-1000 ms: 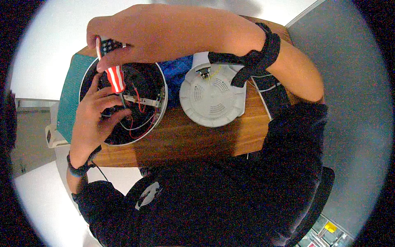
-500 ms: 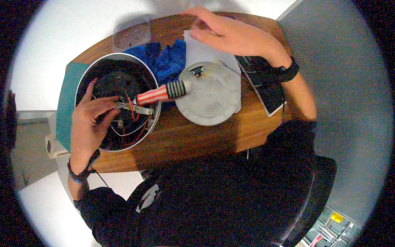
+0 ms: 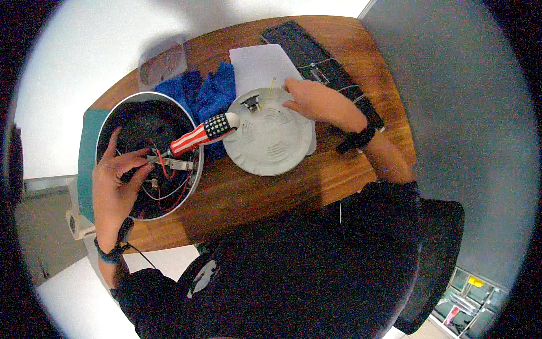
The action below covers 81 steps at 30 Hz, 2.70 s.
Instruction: The person uses a screwdriver to tighten screws on the internal wiring of a disassembled white appliance. They connect wires, adjust components inside the housing, and then place the cover back onto the device.
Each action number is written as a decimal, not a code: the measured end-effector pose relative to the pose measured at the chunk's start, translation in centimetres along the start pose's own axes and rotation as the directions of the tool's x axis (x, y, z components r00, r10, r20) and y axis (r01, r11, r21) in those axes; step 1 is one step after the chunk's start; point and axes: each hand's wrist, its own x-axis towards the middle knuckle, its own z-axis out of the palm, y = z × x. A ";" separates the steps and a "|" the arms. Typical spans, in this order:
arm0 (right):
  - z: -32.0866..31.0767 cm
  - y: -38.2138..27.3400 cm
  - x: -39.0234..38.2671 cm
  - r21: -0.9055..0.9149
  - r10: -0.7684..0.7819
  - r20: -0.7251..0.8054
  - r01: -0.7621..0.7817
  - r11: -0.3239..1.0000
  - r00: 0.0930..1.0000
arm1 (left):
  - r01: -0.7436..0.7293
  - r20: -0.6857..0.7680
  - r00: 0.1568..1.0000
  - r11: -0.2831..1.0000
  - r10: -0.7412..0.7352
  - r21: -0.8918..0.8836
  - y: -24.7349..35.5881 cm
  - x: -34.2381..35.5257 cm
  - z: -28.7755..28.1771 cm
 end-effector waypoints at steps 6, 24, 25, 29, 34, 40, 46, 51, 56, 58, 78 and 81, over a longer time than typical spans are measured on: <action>0.7 0.3 0.3 0.094 -0.018 0.016 0.016 0.995 1.000 | 0.048 -0.004 0.999 0.999 -0.048 -0.002 1.2 0.3 0.3; 1.4 3.5 -0.2 0.131 -0.104 -0.044 0.109 0.985 0.994 | 0.036 -0.002 0.999 0.999 -0.036 0.021 -0.1 -1.2 -0.1; 1.2 3.6 -0.2 0.139 -0.088 -0.019 0.090 0.986 0.996 | 0.038 -0.007 0.999 0.999 -0.037 0.014 -0.1 -1.1 -0.1; 0.8 3.8 -0.4 0.112 -0.104 0.044 0.099 0.989 0.994 | 0.019 -0.044 0.999 1.000 -0.018 0.013 0.4 -1.0 -0.2; 0.2 4.2 -0.3 0.078 -0.204 -0.033 0.206 0.976 0.979 | 0.011 -0.058 0.998 1.000 -0.010 0.018 0.7 -0.8 -0.3; -3.8 2.8 3.2 -0.100 -0.311 -0.248 0.295 0.950 0.918 | -0.009 -0.058 0.998 1.000 0.008 -0.007 0.3 -1.0 -0.2; -7.7 -4.8 12.6 -0.026 -0.464 -0.257 0.474 0.880 0.848 | -0.026 -0.096 0.995 1.000 0.024 -0.018 -0.5 -1.4 -0.2; -5.9 -9.8 23.7 0.033 -0.589 -0.253 0.616 0.787 0.767 | -0.044 -0.087 0.995 0.999 0.043 -0.013 -0.5 -1.2 -1.0; -4.3 -12.1 28.9 0.043 -0.673 -0.289 0.711 0.702 0.681 | 0.000 -0.107 0.994 1.000 -0.002 -0.014 -0.9 -1.7 -0.6; -3.4 -11.3 29.3 -0.161 -0.743 -0.300 0.736 0.658 0.598 | -0.023 -0.102 0.995 1.000 0.022 -0.010 -0.9 -1.4 -0.8; -8.5 -4.1 18.9 -0.205 -0.297 0.315 0.370 0.906 0.901 | -0.015 -0.085 0.996 1.000 0.015 -0.001 -1.4 -0.4 -1.2; -8.2 -4.4 15.6 -0.305 -0.516 0.041 0.502 0.809 0.856 | -0.015 -0.111 0.994 1.000 0.016 0.007 -1.0 -1.5 -0.2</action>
